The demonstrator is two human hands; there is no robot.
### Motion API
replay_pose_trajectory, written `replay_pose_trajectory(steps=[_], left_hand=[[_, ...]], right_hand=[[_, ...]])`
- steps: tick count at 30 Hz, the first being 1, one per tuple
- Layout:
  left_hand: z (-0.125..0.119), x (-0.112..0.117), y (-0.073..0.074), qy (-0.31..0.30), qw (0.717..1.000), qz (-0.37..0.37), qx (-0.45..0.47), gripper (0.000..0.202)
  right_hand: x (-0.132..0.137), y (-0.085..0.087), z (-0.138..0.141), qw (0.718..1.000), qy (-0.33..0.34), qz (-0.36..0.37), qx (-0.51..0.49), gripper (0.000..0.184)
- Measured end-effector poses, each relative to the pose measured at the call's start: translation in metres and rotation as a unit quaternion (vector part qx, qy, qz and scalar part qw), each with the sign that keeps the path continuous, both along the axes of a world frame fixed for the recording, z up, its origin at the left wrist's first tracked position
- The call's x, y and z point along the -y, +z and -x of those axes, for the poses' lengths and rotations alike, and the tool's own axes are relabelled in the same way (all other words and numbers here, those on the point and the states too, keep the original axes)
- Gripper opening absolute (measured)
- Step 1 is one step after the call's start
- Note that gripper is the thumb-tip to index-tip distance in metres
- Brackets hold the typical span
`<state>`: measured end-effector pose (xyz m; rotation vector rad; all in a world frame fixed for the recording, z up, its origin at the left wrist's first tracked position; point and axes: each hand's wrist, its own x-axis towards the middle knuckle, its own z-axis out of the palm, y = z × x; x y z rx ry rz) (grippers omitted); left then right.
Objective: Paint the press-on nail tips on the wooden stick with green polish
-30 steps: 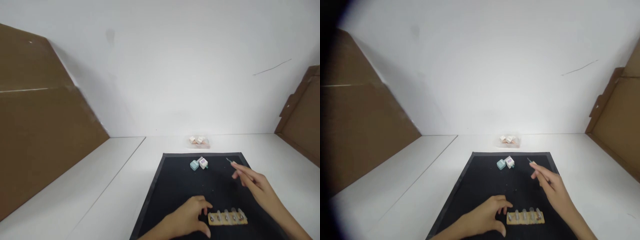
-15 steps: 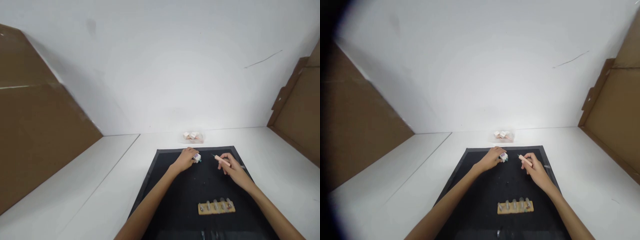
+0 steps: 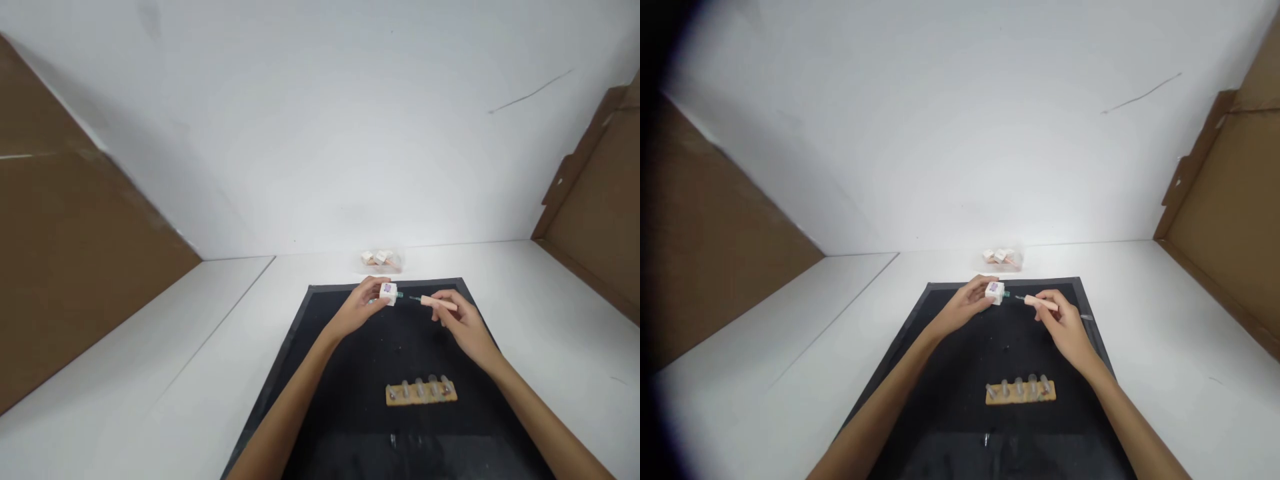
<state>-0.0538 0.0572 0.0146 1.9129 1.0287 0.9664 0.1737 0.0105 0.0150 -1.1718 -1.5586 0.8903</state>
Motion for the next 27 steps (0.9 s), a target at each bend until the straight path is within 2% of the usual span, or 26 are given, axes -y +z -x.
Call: replay_pose_trajectory(steps=[2, 3, 6, 9, 12, 19, 23, 27], left_hand=[[-0.001, 0.009, 0.002, 0.012, 0.998, 0.026, 0.051, 0.042], [-0.003, 0.014, 0.004, 0.023, 0.989, 0.071, 0.127, 0.042], [-0.011, 0.025, 0.009, 0.004, 0.923, 0.188, 0.336, 0.045], [-0.021, 0.033, 0.016, -0.021, 0.86, 0.231, 0.455, 0.046], [-0.028, 0.038, 0.021, -0.036, 0.829, 0.262, 0.492, 0.049], [-0.029, 0.037, 0.015, -0.076, 0.807, 0.284, 0.512, 0.043], [-0.027, 0.034, 0.011, -0.076, 0.802, 0.291, 0.516, 0.042], [-0.027, 0.032, 0.01, -0.055, 0.796, 0.296, 0.525, 0.052]], right_hand=[[0.005, 0.002, 0.002, 1.0, -0.004, -0.017, -0.003, 0.024], [0.007, 0.002, 0.003, 1.0, -0.005, -0.024, -0.004, 0.023], [0.012, 0.003, 0.006, 0.999, -0.007, -0.04, -0.005, 0.021], [0.017, 0.003, 0.008, 0.996, -0.018, -0.084, 0.014, 0.019], [0.02, 0.004, 0.008, 0.984, -0.04, -0.163, 0.052, 0.018], [0.025, 0.005, 0.011, 0.943, -0.048, -0.307, 0.12, 0.014], [0.026, 0.003, 0.013, 0.927, -0.046, -0.354, 0.119, 0.009], [0.028, 0.001, 0.015, 0.913, -0.049, -0.38, 0.139, 0.015]])
